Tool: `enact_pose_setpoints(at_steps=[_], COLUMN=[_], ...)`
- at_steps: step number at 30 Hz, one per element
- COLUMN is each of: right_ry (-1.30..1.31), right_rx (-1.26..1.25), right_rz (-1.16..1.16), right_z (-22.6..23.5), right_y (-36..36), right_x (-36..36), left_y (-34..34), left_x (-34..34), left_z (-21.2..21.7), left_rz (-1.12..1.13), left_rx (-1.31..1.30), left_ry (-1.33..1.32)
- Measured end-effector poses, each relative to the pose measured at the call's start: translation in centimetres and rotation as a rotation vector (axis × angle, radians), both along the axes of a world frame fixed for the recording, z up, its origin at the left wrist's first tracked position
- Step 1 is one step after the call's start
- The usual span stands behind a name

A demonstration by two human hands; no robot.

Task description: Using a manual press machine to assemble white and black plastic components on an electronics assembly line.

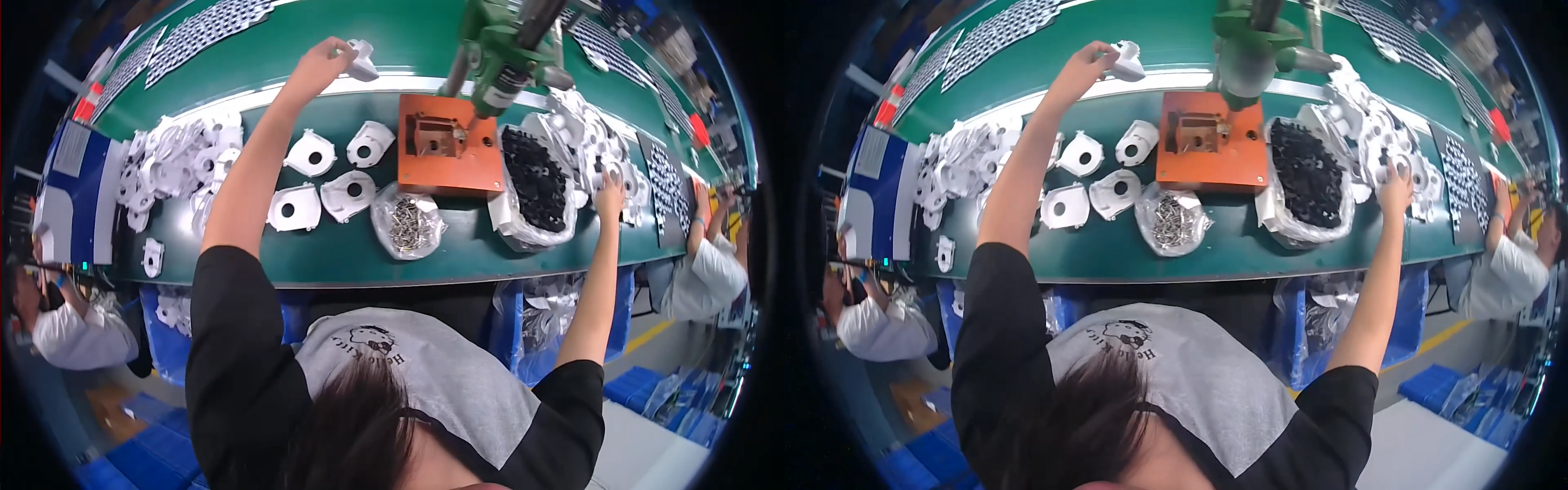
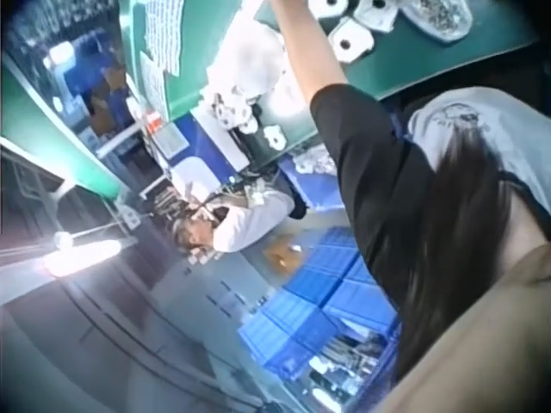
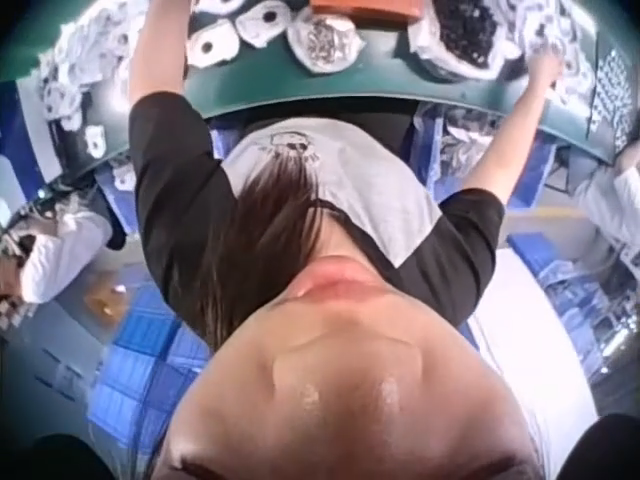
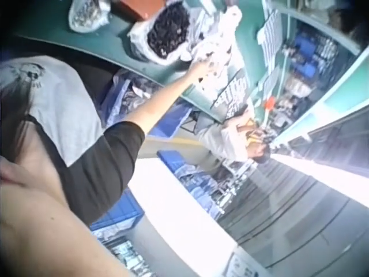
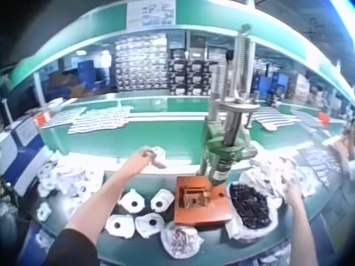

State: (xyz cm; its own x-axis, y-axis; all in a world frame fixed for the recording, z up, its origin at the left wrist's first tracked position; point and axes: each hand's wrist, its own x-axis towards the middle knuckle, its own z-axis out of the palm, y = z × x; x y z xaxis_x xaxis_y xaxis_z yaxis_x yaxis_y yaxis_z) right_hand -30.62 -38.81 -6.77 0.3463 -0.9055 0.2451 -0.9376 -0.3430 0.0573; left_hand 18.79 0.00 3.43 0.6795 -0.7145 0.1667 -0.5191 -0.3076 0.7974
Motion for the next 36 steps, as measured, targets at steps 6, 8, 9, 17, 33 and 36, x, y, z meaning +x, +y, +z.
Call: enact_pose_setpoints(at_steps=[6, 8, 9, 17, 33, 36], right_ry=[-0.129, -0.213, -0.209, -0.890, -2.110, -2.035], right_rx=[-0.090, -0.084, -0.082, -0.321, 1.180, 1.318], right_rz=[0.213, 0.216, 0.210, 0.028, 0.718, 0.321], right_z=[-0.5, 0.9, 1.4, 7.3, 9.8, 10.1], right_y=[-0.5, 1.1, 1.5, 7.9, 35.3, 36.3], right_x=[-2.1, -1.6, -1.8, -1.6, 15.1, 14.5], left_y=[5.0, 7.4, 8.2, 10.7, 3.4, 3.0], left_x=[-0.4, -1.5, -2.6, -2.9, -28.3, -28.4], left_z=[0.0, -0.2, 0.2, -0.8, -1.1, -2.5], left_rz=[-0.129, -0.301, -0.367, -0.266, -0.353, -0.454], left_rx=[0.415, 0.689, 0.819, 0.608, -0.908, -1.000], left_ry=[-0.114, -0.258, -0.243, -0.246, 0.274, 0.256])
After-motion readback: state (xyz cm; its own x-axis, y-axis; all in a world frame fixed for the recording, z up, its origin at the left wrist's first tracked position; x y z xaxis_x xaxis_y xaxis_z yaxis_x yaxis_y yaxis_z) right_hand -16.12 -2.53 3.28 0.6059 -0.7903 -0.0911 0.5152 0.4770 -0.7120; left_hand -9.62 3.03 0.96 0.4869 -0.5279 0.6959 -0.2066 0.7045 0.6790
